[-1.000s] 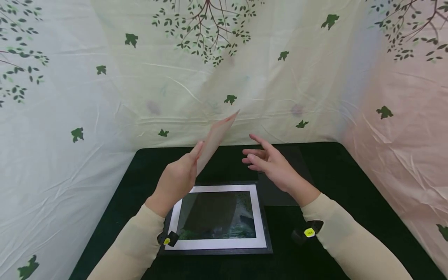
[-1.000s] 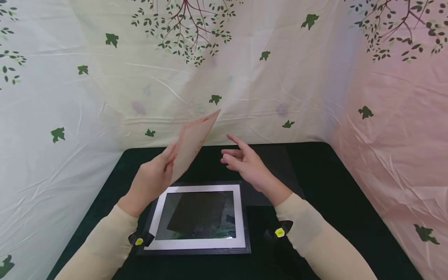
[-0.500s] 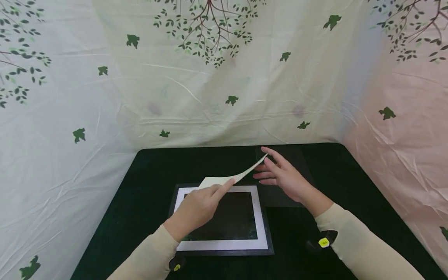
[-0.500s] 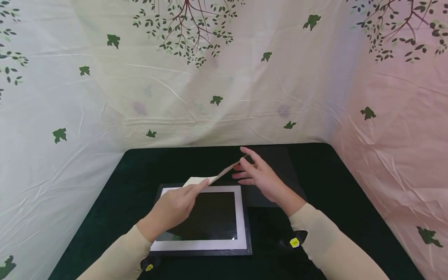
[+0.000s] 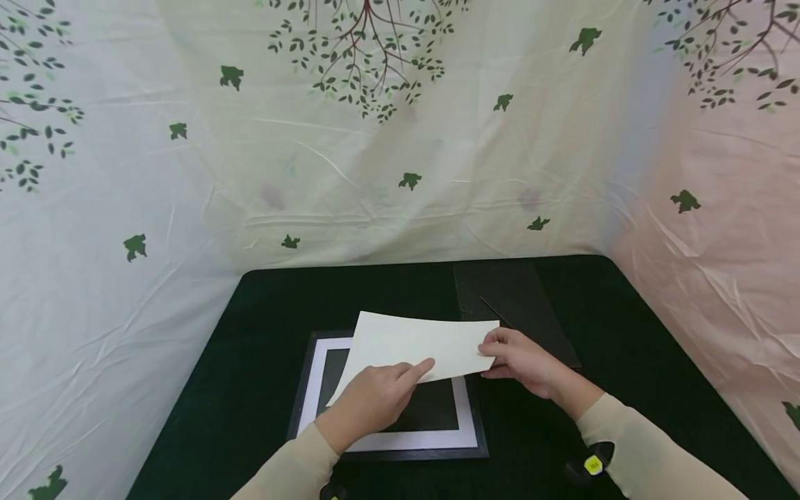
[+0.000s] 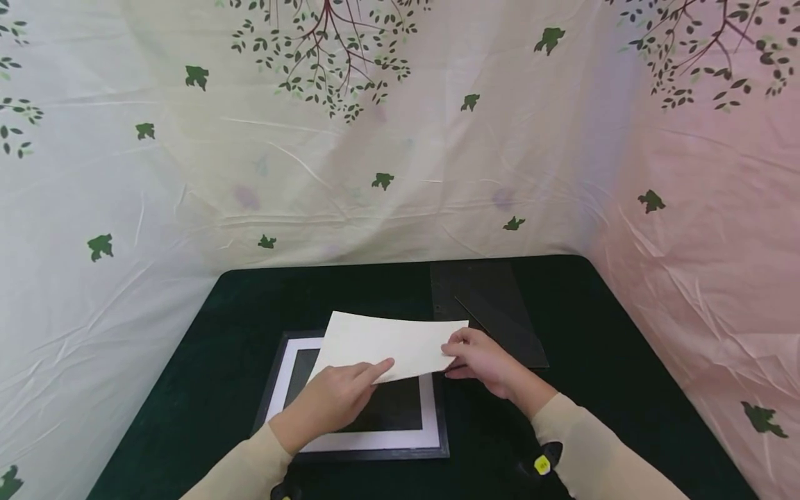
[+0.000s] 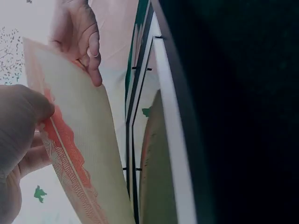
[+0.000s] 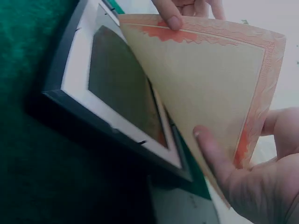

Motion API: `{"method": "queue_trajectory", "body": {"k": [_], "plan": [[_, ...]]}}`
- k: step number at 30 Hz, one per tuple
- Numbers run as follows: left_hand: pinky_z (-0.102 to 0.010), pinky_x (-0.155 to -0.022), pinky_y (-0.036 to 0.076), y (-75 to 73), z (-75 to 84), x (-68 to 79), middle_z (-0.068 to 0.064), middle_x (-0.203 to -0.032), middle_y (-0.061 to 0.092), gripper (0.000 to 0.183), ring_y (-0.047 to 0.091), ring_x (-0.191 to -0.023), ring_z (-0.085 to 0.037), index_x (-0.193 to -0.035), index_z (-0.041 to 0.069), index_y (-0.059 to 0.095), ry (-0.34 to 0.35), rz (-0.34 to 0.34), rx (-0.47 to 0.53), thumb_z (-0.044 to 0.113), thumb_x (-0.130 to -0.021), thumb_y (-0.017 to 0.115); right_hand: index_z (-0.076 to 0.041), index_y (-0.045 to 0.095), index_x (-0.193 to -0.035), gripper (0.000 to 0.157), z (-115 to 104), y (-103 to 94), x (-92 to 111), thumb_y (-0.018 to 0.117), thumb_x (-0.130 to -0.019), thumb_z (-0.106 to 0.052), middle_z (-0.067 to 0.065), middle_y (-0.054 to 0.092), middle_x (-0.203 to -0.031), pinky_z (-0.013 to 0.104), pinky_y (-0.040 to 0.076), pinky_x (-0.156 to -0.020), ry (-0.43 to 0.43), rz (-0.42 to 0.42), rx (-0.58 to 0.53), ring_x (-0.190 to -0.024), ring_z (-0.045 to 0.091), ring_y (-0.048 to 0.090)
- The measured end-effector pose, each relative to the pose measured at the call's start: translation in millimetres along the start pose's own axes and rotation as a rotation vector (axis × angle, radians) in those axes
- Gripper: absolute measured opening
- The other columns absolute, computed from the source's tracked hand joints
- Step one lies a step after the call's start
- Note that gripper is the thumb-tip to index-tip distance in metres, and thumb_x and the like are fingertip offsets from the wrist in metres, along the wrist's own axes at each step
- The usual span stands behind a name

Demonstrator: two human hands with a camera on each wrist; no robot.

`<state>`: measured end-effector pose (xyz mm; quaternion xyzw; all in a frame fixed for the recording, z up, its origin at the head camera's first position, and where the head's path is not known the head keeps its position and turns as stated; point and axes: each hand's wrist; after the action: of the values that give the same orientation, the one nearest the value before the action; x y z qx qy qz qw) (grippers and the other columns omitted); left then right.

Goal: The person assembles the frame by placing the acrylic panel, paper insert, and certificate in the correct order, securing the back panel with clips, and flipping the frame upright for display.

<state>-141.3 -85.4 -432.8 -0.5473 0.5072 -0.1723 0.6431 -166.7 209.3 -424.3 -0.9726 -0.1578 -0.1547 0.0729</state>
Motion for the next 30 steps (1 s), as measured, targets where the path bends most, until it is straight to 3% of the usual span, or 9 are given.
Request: {"method": "queue_trajectory", "body": {"k": [3,7,18,23,28,30], "plan": [[-0.018,-0.070,0.054,1.8,1.5,2.0,0.002,-0.095,0.071,0.058,0.068,-0.077,-0.007,-0.134,0.013,0.053,-0.022,-0.037,0.040,0.017,-0.082,0.077,0.005,0.041,-0.125,0.038,9.2,0.8,0.6,0.058,-0.096,-0.013,0.022,0.048,-0.125,0.037,0.054,-0.084,0.022,0.021,-0.017,-0.098,0.028,0.061],[-0.022,-0.075,0.054,3.4,-2.4,8.9,0.002,-0.101,0.070,0.055,0.068,-0.083,-0.008,-0.133,0.014,0.056,-0.074,-0.075,0.081,0.021,-0.082,0.077,0.002,0.041,-0.130,0.038,15.5,-0.1,1.6,0.052,-0.094,-0.002,0.022,0.042,-0.130,0.036,0.053,-0.082,0.030,0.048,-0.025,-0.100,0.030,0.057],[-0.031,-0.087,0.053,4.2,-29.4,43.2,-0.001,-0.114,0.065,0.057,0.064,-0.102,-0.015,-0.129,0.014,0.059,-0.241,-0.072,0.090,0.030,-0.078,0.080,-0.003,0.034,-0.139,0.047,20.5,-12.3,15.8,0.046,-0.094,0.002,0.021,0.037,-0.138,0.036,0.052,-0.084,-0.035,0.028,-0.054,-0.104,0.030,0.056],[-0.033,-0.094,0.049,2.6,-40.1,58.9,-0.001,-0.127,0.060,0.078,0.058,-0.114,-0.016,-0.138,0.016,0.051,-0.414,-0.146,0.106,0.053,-0.075,0.077,-0.004,0.032,-0.141,0.048,25.8,-15.8,17.8,0.046,-0.095,0.001,0.021,0.038,-0.138,0.037,0.052,-0.084,-0.057,0.004,-0.081,-0.104,0.030,0.057],[-0.043,-0.100,0.045,2.9,-43.7,72.8,-0.001,-0.145,0.047,0.104,0.049,-0.126,-0.019,-0.148,0.018,0.038,-0.640,-0.257,0.258,0.070,-0.066,0.074,-0.007,0.029,-0.143,0.051,32.5,-17.1,17.0,0.047,-0.095,0.001,0.020,0.036,-0.140,0.038,0.052,-0.085,-0.059,-0.034,-0.109,-0.107,0.031,0.056],[-0.046,-0.100,0.044,4.2,-44.3,79.1,0.000,-0.147,0.044,0.110,0.048,-0.126,-0.020,-0.150,0.020,0.035,-0.697,-0.291,0.298,0.075,-0.062,0.072,-0.008,0.028,-0.144,0.054,35.0,-16.7,16.2,0.048,-0.094,0.000,0.020,0.035,-0.141,0.038,0.052,-0.084,-0.065,-0.051,-0.117,-0.107,0.031,0.056]]}}
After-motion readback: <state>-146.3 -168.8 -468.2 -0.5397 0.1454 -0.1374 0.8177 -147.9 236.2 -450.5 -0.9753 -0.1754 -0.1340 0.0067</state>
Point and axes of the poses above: each hand's wrist, its own x-axis away from the middle knuckle, its own y-axis out of the palm, z = x × y
